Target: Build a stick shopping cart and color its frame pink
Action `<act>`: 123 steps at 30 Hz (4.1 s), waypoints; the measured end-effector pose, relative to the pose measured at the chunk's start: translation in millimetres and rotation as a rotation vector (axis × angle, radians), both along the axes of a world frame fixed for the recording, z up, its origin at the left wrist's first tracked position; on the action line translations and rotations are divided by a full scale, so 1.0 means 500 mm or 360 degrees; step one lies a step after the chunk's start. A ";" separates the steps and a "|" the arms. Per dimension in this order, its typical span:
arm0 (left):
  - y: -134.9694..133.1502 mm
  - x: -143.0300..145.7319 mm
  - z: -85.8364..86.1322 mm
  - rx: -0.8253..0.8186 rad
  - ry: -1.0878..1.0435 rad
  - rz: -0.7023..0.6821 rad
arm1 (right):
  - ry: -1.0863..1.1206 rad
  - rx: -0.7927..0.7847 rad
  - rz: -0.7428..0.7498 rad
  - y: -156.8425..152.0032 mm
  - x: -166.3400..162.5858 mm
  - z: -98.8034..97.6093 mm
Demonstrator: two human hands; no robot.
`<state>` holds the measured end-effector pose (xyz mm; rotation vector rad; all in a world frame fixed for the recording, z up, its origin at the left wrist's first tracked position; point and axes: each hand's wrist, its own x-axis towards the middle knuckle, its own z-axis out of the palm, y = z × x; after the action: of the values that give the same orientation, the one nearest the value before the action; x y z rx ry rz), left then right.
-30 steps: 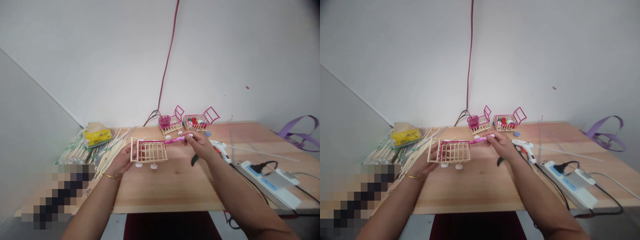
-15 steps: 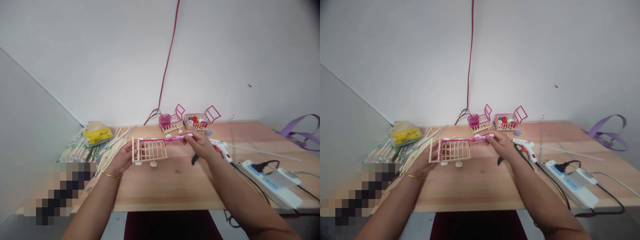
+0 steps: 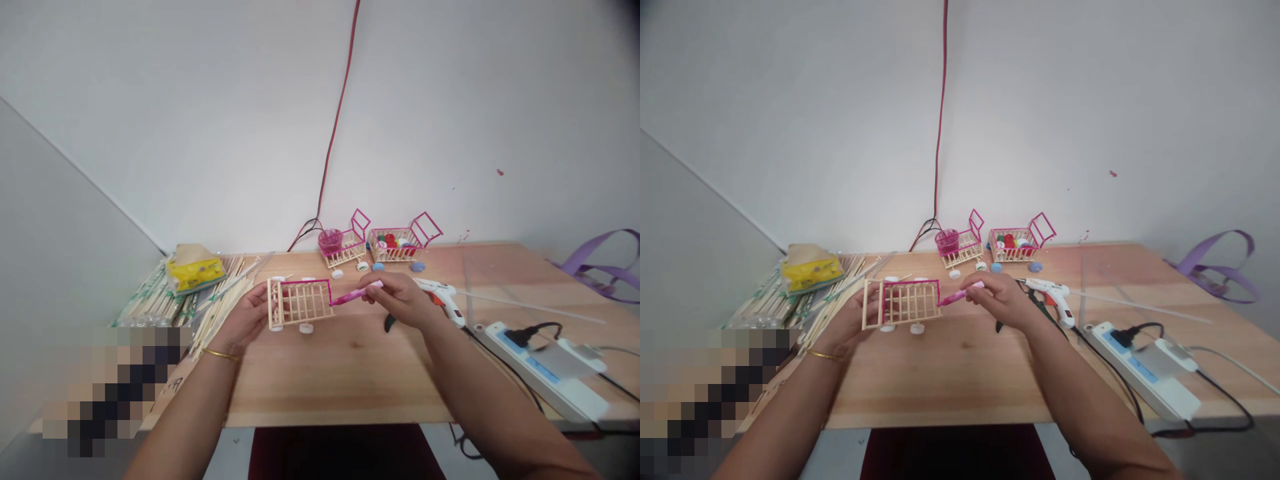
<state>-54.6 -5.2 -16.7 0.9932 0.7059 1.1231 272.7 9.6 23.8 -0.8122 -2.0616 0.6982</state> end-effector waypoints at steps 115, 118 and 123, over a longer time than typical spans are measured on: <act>0.016 -0.013 -0.035 0.0002 -0.0059 -0.0061 | -0.0043 0.0659 -0.0410 -0.016 -0.031 0.004; 0.014 -0.010 -0.029 -0.0012 -0.0065 -0.0042 | -0.0040 0.0631 -0.0373 -0.016 -0.029 0.001; 0.017 -0.012 -0.030 -0.0046 -0.0100 0.0076 | -0.0032 0.0543 -0.0262 -0.023 -0.023 0.001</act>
<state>-60.4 3.1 -31.7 0.9172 0.6966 1.1779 261.0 -1.8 24.5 -0.7801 -2.0286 0.2385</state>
